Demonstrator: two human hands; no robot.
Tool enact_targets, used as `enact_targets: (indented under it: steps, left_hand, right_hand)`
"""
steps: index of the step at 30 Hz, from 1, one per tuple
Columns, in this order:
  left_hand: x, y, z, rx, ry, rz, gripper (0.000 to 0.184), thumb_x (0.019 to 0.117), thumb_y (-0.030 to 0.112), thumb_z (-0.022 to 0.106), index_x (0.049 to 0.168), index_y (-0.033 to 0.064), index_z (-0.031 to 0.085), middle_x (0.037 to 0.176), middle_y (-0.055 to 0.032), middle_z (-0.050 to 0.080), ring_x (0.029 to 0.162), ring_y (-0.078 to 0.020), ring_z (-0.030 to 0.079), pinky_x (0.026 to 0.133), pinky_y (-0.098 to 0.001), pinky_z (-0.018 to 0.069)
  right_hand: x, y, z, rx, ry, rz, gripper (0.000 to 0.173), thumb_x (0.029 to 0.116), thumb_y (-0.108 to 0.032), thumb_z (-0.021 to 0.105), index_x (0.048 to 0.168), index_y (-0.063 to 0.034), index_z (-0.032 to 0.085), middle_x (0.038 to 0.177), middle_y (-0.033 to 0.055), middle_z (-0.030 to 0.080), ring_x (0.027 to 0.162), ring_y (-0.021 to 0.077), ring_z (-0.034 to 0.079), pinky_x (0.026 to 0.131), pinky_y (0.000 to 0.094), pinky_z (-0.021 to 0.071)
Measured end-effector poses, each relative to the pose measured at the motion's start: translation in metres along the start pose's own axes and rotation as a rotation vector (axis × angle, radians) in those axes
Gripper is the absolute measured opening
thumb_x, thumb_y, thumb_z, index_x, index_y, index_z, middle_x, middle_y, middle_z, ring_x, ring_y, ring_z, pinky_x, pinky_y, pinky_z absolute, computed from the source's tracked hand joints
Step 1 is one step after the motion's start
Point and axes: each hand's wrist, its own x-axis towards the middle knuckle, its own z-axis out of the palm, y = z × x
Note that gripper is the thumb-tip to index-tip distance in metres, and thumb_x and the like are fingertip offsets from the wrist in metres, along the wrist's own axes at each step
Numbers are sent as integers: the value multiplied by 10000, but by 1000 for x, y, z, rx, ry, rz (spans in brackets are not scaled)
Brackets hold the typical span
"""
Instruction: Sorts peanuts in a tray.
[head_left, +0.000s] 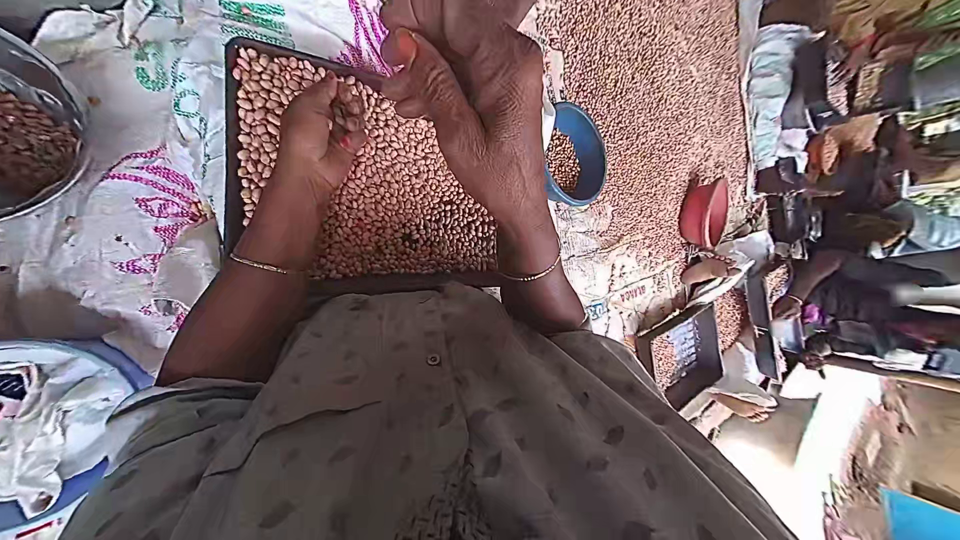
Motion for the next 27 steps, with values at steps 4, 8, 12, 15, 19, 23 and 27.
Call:
enact_targets:
  steps: [4,8,12,15,19,23,27]
  left_hand:
    - [-3,4,7,-21,12,-26,281,1129,248,314,946,169,512,748,53,571,545,-9,501,494,-136,410]
    - [-3,5,8,-17,21,-33,293,1127,249,325,932,171,528,752,53,579,549,-6,515,495,-126,417]
    - [-3,3,8,-22,21,-25,307,1127,233,317,920,163,532,749,44,584,559,-12,525,497,-130,416]
    - [-2,3,8,-13,3,-24,321,1132,238,297,922,163,528,742,45,577,550,-14,516,490,-128,407]
    - [1,1,6,-29,-16,-28,323,1131,235,292,919,158,523,747,38,582,550,-19,519,486,-133,410]
    - [-1,2,5,-6,-6,-18,339,1134,236,282,907,161,523,729,48,578,532,-9,505,474,-127,394]
    - [-1,1,4,12,-14,-27,334,1131,245,298,905,176,535,736,62,581,536,0,505,479,-121,393]
  right_hand:
    - [-71,39,-26,254,-339,456,204,1041,-2,492,1123,88,656,966,124,727,773,146,732,695,310,642]
    - [-156,79,-31,241,-615,627,249,1043,-61,515,1162,66,693,978,108,732,827,96,680,780,272,572]
    - [-186,105,-47,64,-321,780,270,1054,-61,488,1217,67,660,1044,151,729,857,163,723,789,349,618]
    - [-170,107,-56,53,-68,827,291,1044,-26,455,1254,59,639,1212,170,688,959,198,732,834,384,631]
    - [-141,83,-25,194,-327,593,293,1033,-7,471,1258,62,645,1239,174,689,1016,179,717,889,335,602]
    - [-131,62,43,240,-774,125,243,975,-34,615,1177,5,744,1113,161,744,1060,254,705,962,373,543]
    - [-145,85,33,227,-769,285,194,955,-6,629,1102,35,748,1042,169,745,996,245,710,929,402,552]
